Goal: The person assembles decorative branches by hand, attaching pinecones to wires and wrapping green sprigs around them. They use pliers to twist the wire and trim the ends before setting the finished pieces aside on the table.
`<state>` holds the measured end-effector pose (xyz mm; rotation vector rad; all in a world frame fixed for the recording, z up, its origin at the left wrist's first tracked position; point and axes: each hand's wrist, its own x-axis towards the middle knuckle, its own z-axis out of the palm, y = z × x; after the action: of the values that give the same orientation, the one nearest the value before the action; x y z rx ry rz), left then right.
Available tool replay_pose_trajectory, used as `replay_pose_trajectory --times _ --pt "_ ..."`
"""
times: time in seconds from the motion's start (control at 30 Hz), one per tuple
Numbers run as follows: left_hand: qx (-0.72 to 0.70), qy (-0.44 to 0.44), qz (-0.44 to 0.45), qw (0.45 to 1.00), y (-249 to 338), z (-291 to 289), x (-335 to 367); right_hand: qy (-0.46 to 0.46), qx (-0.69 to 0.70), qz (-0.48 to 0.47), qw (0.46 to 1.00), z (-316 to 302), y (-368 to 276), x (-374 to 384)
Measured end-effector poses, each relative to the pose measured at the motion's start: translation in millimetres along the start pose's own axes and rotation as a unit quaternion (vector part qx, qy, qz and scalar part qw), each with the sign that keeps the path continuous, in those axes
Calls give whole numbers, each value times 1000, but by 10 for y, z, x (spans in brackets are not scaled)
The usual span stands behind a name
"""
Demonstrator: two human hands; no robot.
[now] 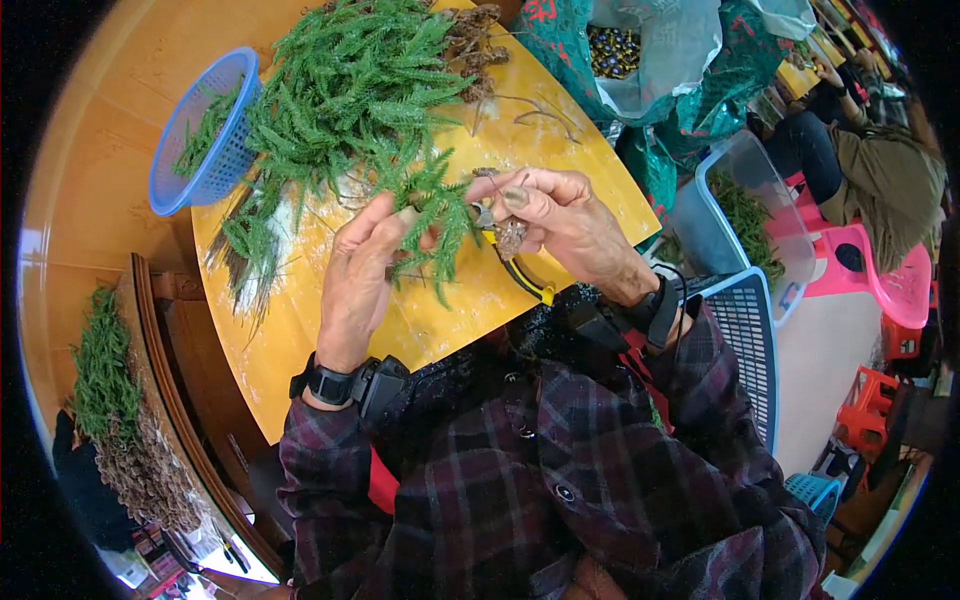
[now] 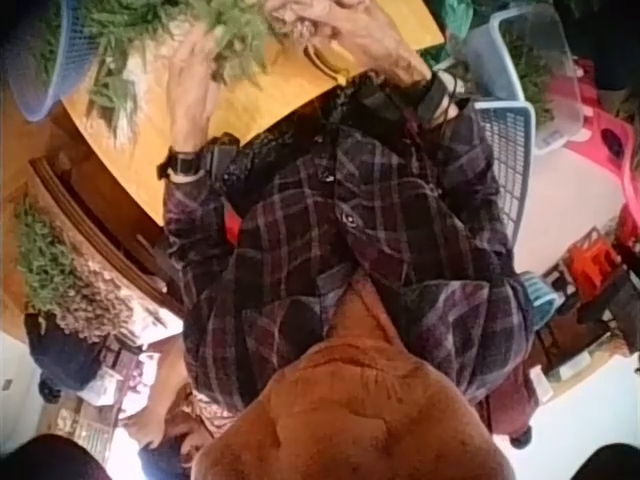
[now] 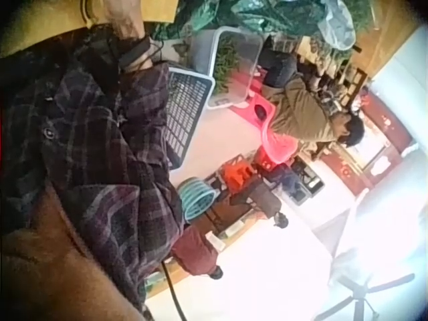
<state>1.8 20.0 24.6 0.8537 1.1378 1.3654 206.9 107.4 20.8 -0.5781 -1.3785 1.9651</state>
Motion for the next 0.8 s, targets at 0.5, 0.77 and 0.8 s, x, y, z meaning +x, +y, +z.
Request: replay_pose_trajectory --times 0.5,0.77,0.8 --pt "-226 -57 -31 972 17 221 -37 -37 175 3 984 -22 170 -17" --pt "-64 7 40 997 -68 228 -97 -48 164 2 985 21 140 -25" --pt "-64 10 41 997 -58 202 -95 -34 140 15 989 16 132 -26"
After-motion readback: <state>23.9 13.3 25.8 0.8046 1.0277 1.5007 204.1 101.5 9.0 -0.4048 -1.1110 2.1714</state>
